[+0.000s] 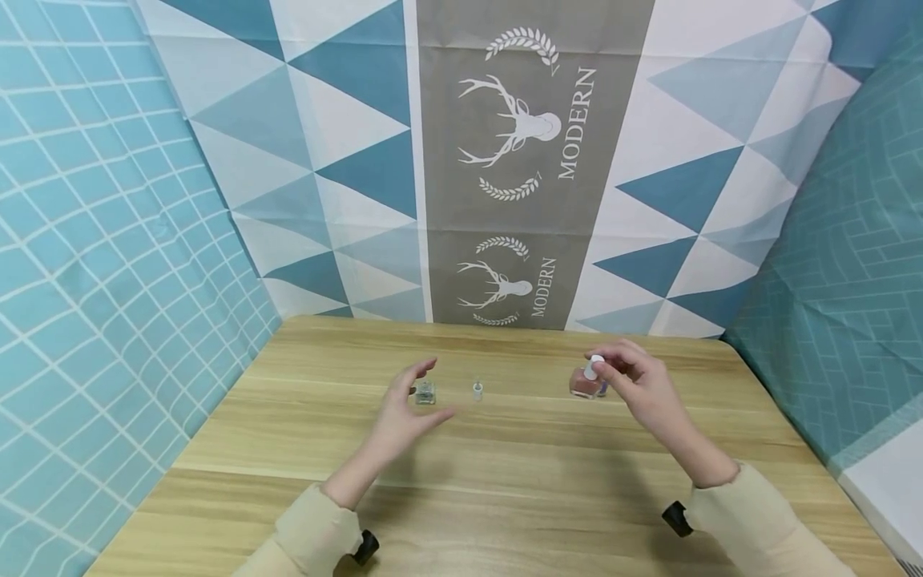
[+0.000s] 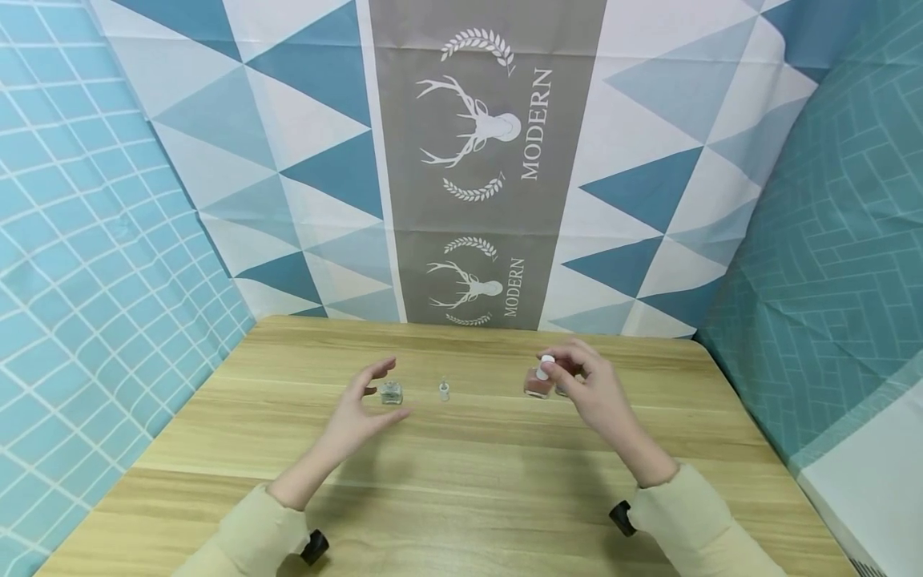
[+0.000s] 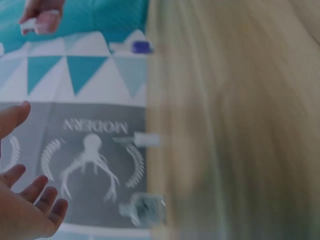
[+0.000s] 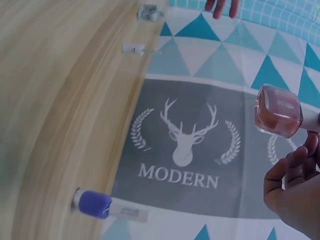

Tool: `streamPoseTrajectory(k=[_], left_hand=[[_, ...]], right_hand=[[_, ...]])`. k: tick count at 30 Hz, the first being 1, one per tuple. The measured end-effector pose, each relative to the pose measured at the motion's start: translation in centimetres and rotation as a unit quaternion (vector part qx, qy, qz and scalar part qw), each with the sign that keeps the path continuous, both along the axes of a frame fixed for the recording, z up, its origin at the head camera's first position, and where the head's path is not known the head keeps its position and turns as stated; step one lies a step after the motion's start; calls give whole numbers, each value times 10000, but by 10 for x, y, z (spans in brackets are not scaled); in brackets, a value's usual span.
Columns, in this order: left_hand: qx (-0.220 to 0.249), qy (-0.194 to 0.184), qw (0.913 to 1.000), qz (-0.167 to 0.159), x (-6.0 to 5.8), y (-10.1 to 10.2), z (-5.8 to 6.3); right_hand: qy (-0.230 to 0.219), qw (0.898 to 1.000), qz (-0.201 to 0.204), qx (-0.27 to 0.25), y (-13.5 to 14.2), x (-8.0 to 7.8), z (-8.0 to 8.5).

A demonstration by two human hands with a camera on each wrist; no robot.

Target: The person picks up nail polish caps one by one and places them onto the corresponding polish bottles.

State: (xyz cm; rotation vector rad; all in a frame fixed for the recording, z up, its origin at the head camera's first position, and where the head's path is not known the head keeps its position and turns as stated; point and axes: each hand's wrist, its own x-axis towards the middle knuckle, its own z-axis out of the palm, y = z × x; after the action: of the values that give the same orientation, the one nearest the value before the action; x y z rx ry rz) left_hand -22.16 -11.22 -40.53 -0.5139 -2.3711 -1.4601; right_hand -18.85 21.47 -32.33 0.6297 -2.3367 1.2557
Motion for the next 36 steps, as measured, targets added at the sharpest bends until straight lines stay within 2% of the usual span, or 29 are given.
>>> streamPoseTrajectory(k=[6, 10, 15, 26, 36], left_hand=[[-326, -302, 9990, 98, -11, -19, -12], [-489, -417, 9979, 4, -21, -28, -20], [-642, -655, 9958, -41, -30, -36, -26], [-913, -1556, 9835, 139, -49, -39, -38], [-871, -1915, 9775, 135, -60, -39, -44]], right_hand=[[-123, 9998, -74, -156, 18, -9, -21], [-253, 9994, -210, -133, 32, -17, -38], [-389, 9981, -482, -23, 42, -23, -49], [-483, 9947, -881, 196, 54, -31, -68], [-698, 9914, -1071, 266, 64, -42, -91]])
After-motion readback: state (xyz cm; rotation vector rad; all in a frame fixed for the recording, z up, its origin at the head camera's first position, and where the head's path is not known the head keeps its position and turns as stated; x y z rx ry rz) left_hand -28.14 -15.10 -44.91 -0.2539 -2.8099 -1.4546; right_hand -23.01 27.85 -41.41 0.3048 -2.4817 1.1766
